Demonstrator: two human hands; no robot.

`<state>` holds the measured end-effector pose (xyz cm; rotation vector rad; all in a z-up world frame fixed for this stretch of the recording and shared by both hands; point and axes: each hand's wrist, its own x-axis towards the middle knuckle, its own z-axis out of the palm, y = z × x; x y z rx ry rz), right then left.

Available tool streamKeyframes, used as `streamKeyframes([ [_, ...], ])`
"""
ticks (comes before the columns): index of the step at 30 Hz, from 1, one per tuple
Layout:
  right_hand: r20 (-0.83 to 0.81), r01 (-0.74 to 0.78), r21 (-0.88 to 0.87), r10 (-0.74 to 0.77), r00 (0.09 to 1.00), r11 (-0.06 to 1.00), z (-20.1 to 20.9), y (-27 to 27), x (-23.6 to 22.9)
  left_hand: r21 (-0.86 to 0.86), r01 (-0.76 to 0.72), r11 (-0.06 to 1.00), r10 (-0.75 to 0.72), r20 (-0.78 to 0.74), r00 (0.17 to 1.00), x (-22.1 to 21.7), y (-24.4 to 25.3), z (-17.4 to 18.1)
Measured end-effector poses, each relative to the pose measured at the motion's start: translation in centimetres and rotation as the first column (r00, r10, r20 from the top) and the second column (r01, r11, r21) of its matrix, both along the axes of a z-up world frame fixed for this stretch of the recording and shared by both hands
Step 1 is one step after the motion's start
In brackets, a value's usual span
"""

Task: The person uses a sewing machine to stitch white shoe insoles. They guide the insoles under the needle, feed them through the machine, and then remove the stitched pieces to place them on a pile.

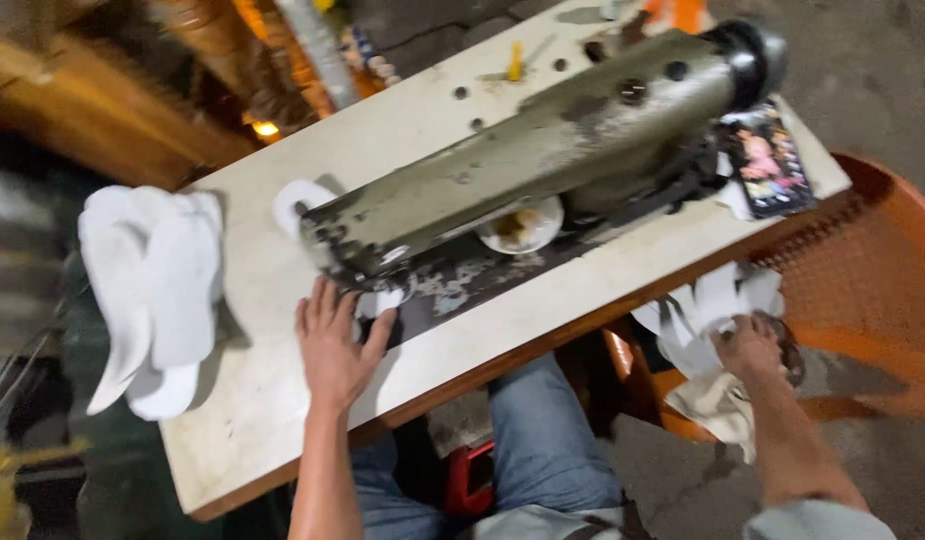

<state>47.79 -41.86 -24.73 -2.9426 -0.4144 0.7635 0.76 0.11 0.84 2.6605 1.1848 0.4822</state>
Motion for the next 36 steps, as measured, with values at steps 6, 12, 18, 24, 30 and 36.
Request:
streamKeyframes([
  [6, 0.000, 0.028, 0.051, -0.029, 1.000, 0.998, -2.5, -1.0, 1.4, -0.027, -0.061, 0.998, 0.059, -0.068, 0.996, -1.3, 1.3, -4.1],
  [12, 0.152, 0.044, 0.028, -0.048, 0.987, 0.999, -2.8, -1.3, 1.6, -0.044, -0.068, 0.997, 0.060, -0.166, 0.984, -0.1, 0.3, -1.4],
  [18, 0.214, 0.136, 0.223, -0.184, 0.959, 0.965, -3.1, -2.4, 1.6, -0.073, -0.084, 0.994, 0.070, -0.171, 0.983, 0.1, 0.2, -1.1],
  [24, 0.214, 0.178, 0.577, -0.358, 0.909, 0.797, 2.2, -3.6, -2.5, -0.070, -0.054, 0.996, 0.046, -0.112, 0.993, 0.0, -0.1, -0.9],
  [30, 0.378, -0.201, 0.897, -0.451, 0.809, 0.393, 7.4, -3.9, -6.8, -0.029, -0.035, 0.999, 0.034, -0.018, 0.999, -0.5, -0.1, -1.2],
  [36, -0.044, 0.239, 0.916, -0.511, 0.859, 0.323, 17.9, 1.2, -18.9, -0.118, -0.023, 0.993, 0.042, 0.163, 0.986, -0.7, -1.0, 0.5],
])
